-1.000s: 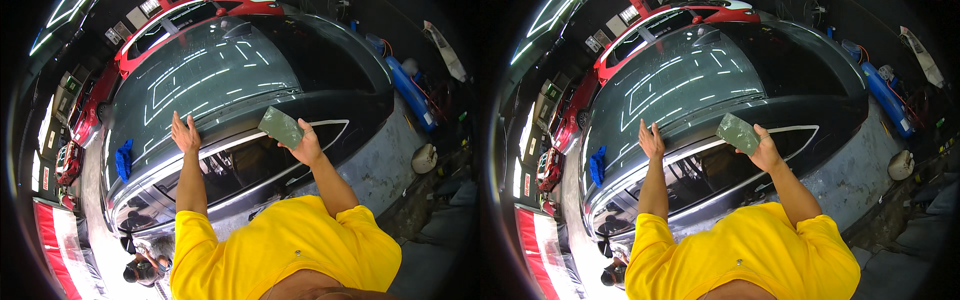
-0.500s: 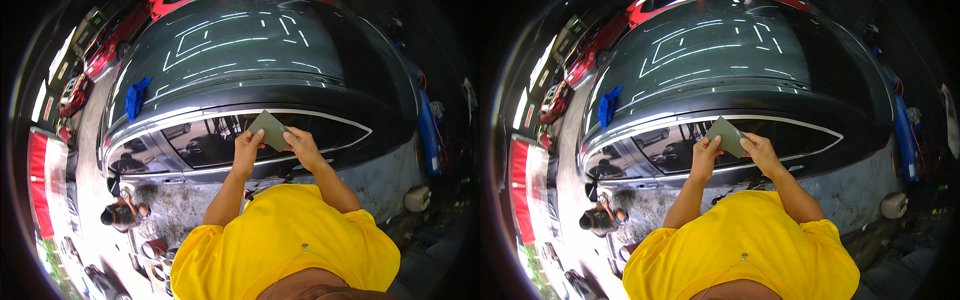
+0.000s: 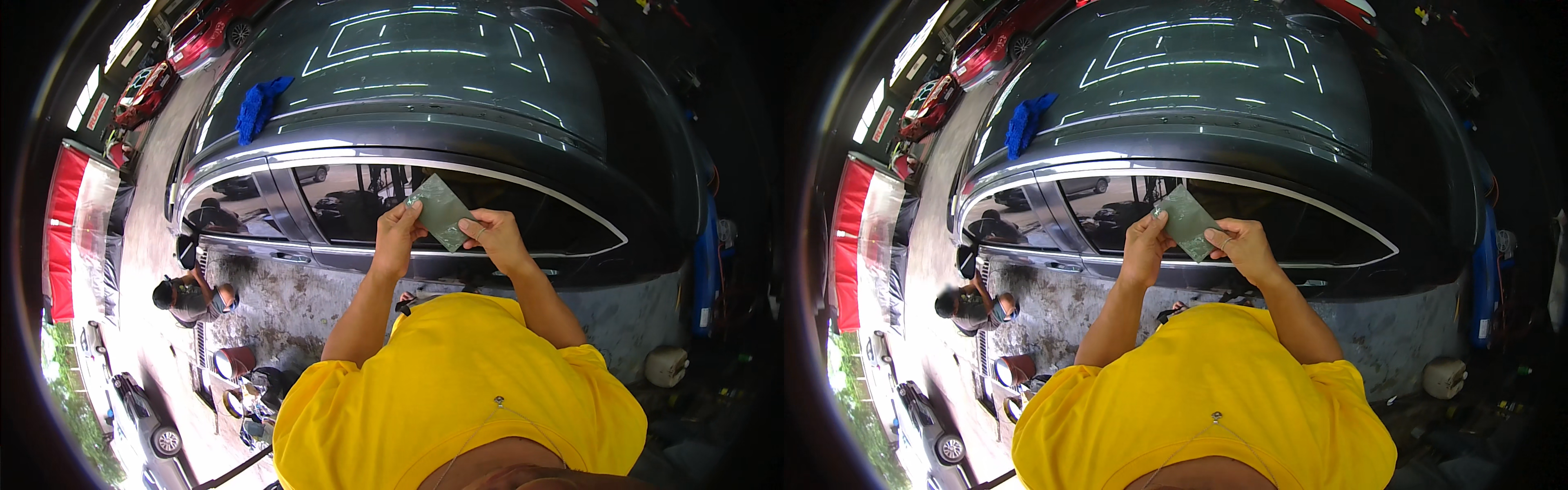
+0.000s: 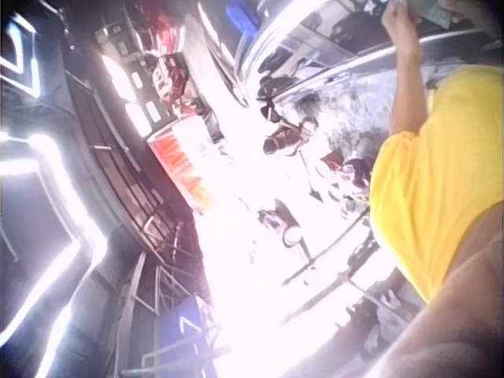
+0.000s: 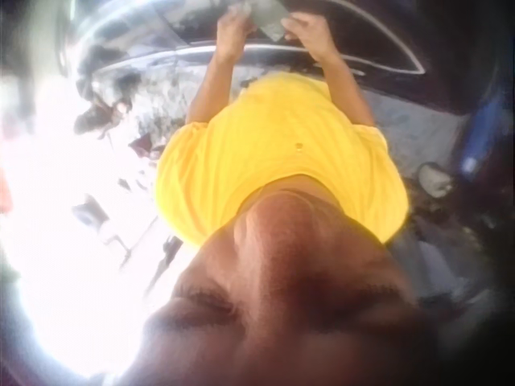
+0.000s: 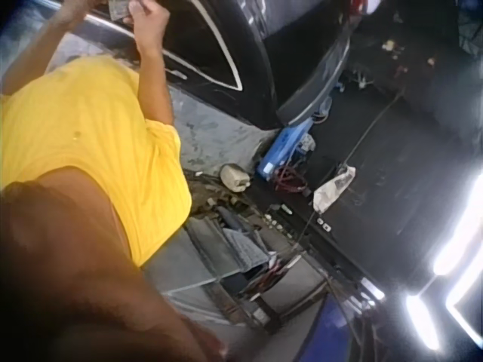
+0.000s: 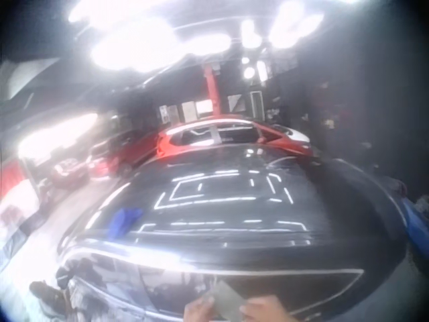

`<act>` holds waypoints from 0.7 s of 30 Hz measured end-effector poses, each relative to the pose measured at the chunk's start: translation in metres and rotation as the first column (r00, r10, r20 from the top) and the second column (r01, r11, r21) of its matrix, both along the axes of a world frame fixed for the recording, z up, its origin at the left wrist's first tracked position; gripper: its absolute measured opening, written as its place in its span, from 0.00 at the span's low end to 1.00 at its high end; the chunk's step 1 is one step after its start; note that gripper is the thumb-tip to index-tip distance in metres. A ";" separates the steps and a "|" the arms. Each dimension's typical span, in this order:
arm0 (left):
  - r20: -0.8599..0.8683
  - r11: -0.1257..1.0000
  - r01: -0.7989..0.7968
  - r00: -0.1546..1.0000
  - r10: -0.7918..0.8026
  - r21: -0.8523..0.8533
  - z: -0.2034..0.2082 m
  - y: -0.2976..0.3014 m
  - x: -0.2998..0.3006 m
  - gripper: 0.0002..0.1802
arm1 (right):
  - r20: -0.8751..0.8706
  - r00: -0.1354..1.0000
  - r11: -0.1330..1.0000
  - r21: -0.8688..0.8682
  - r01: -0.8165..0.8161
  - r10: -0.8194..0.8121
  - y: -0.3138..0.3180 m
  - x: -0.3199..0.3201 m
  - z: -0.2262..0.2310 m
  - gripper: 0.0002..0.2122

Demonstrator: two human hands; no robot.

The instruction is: The person wipes the roof of a dark-colored car with a blue cloth. They then use a sanding block to rub the surface of the car roof. Finally, the person holds up a sanding block and a yellow sandpaper sheet.

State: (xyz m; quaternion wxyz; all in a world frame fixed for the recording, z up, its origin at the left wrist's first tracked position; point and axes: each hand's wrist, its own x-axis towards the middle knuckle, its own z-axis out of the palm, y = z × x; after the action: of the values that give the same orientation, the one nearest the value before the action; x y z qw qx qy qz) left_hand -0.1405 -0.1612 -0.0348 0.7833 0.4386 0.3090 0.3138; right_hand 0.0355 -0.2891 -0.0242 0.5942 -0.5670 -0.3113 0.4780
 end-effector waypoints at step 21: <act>0.022 0.990 -0.067 0.997 0.070 -0.127 -0.005 -0.013 -0.009 0.19 | 0.563 0.796 0.975 0.155 0.161 -0.221 0.027 -0.039 0.003 0.08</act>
State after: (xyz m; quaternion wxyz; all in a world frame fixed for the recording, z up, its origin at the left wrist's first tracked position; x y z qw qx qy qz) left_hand -0.1494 -0.1740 -0.0399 0.8022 0.3732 0.3328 0.3263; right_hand -0.0036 -0.2618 -0.0215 0.5444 -0.6833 -0.4412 0.2051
